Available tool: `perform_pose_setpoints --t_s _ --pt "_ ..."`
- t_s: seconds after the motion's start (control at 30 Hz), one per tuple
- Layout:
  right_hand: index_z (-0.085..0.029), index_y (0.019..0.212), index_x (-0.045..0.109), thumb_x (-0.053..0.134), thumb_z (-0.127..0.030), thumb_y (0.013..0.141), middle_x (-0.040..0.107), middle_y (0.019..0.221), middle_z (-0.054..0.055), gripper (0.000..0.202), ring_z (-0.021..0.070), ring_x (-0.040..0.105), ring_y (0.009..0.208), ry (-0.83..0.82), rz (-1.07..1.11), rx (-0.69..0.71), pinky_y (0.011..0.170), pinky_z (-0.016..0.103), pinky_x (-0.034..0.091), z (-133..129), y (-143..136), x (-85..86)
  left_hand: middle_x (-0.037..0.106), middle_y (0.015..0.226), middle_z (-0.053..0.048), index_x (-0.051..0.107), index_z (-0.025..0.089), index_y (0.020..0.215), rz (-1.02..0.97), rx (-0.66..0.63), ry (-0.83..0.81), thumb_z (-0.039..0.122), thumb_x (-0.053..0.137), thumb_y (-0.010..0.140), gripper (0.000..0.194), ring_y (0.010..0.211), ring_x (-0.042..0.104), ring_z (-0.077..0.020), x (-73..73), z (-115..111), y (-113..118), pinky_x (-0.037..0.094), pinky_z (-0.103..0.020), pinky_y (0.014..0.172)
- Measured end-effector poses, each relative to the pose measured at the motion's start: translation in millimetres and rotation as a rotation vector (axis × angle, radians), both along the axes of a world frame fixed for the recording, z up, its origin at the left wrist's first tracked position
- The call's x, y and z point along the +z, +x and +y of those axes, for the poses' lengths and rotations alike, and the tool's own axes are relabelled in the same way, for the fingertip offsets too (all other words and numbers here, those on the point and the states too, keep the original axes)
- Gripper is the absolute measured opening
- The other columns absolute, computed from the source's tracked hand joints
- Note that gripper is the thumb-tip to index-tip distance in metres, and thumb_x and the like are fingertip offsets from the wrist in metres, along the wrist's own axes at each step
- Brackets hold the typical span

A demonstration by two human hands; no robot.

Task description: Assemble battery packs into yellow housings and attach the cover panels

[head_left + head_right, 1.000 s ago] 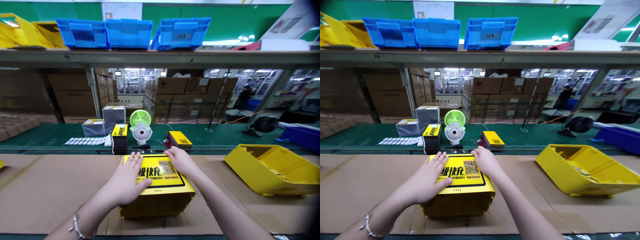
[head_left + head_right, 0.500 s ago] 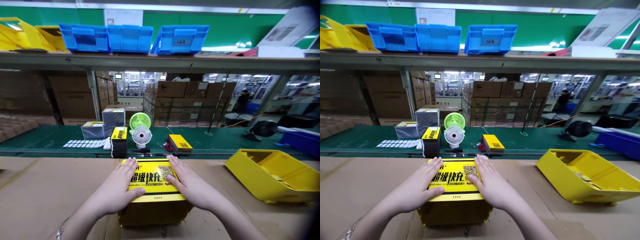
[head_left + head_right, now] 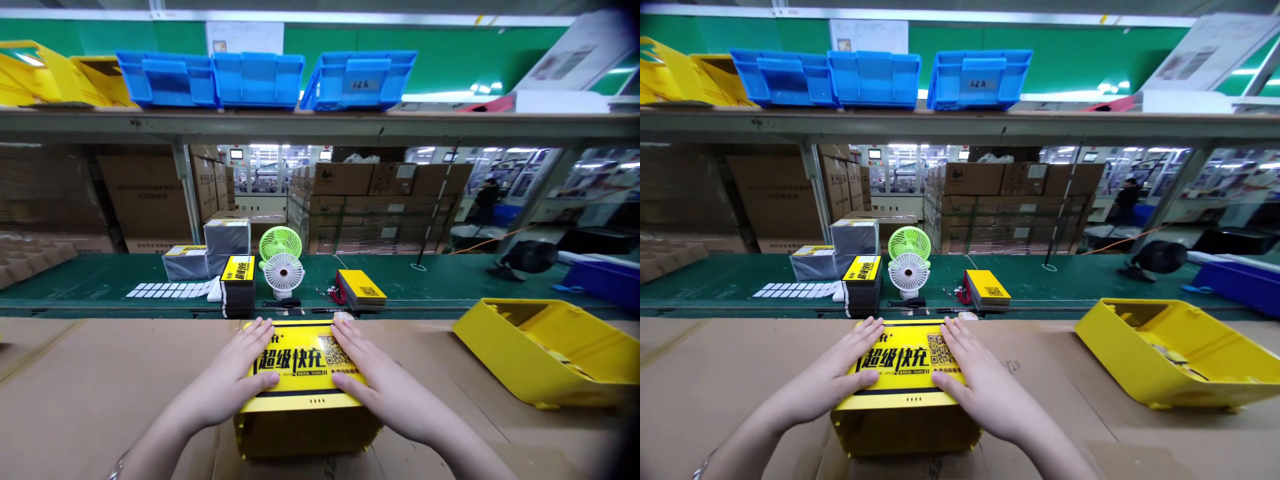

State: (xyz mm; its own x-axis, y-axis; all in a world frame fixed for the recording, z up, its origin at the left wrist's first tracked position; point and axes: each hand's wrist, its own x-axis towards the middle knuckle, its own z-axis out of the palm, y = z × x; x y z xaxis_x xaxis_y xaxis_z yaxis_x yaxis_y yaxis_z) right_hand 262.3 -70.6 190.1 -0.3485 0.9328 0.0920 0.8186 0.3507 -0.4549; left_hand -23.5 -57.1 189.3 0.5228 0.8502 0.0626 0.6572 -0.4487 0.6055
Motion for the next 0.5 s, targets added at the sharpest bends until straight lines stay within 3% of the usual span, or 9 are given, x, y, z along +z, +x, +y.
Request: perform_pose_setpoints --t_s 0.1,0.17,0.27,0.33,0.4,0.5 --pt "-0.03 0.142 0.018 0.041 -0.054 0.084 0.005 0.151 -0.003 0.066 0.0227 0.006 0.138 -0.077 0.262 -0.058 0.113 0.045 0.012 -9 21 -19.8 0.008 0.152 0.006 0.024 0.032 0.14 -0.27 0.121 -0.082 0.052 0.035 0.086 0.059 0.139 0.001 -0.0193 -20.1 -17 -9 0.008 -0.043 0.113" --pt "-0.03 0.143 0.016 0.041 -0.053 0.084 0.009 0.151 -0.002 0.068 0.0214 0.01 0.137 -0.128 0.463 -0.084 0.112 0.042 0.018 -18 31 -43.6 0.004 0.152 0.008 0.018 0.032 0.142 -0.463 0.198 -0.144 0.051 0.032 0.087 0.06 0.139 0.001 -0.0191 -46.7 -27 -11 0.009 -0.041 0.113" --pt "-0.022 0.138 0.032 0.054 -0.05 0.073 0.037 0.142 0.008 0.074 0.0277 0.035 0.129 -0.236 0.611 -0.148 0.104 0.043 0.035 -28 34 -90.0 0.007 0.152 0.003 0.002 0.025 0.144 -0.685 0.206 -0.276 0.067 0.026 0.08 0.081 0.138 0.009 -0.0259 -99.5 -34 -14 0.018 -0.044 0.112" --pt "-0.018 0.124 0.052 0.057 -0.041 0.068 0.057 0.124 0.012 0.06 0.0307 0.052 0.115 -0.276 0.588 -0.279 0.097 0.044 0.043 -31 29 -116.5 0.012 0.152 0.0 0.003 0.023 0.145 -0.692 0.197 -0.361 0.072 0.029 0.074 0.09 0.138 0.01 -0.0287 -127.4 -37 -18 0.021 -0.045 0.112" --pt "-0.017 0.105 0.064 0.052 -0.033 0.068 0.066 0.109 0.011 0.042 0.031 0.058 0.106 -0.204 0.552 -0.406 0.094 0.043 0.045 -31 22 -129.0 0.019 0.151 -0.002 0.006 0.024 0.145 -0.635 0.21 -0.383 0.071 0.041 0.071 0.094 0.138 0.009 -0.03 -137.1 -40 -20 0.018 -0.047 0.112" --pt "-0.019 0.08 0.067 0.046 -0.036 0.073 0.071 0.09 0.01 0.028 0.0309 0.064 0.092 -0.142 0.493 -0.462 0.08 0.04 0.052 -28 18 -116.2 0.022 0.15 -0.007 0.005 0.024 0.145 -0.648 0.233 -0.376 0.056 0.058 0.071 0.096 0.137 0.014 -0.0316 -116.5 -45 -15 0.021 -0.049 0.111"
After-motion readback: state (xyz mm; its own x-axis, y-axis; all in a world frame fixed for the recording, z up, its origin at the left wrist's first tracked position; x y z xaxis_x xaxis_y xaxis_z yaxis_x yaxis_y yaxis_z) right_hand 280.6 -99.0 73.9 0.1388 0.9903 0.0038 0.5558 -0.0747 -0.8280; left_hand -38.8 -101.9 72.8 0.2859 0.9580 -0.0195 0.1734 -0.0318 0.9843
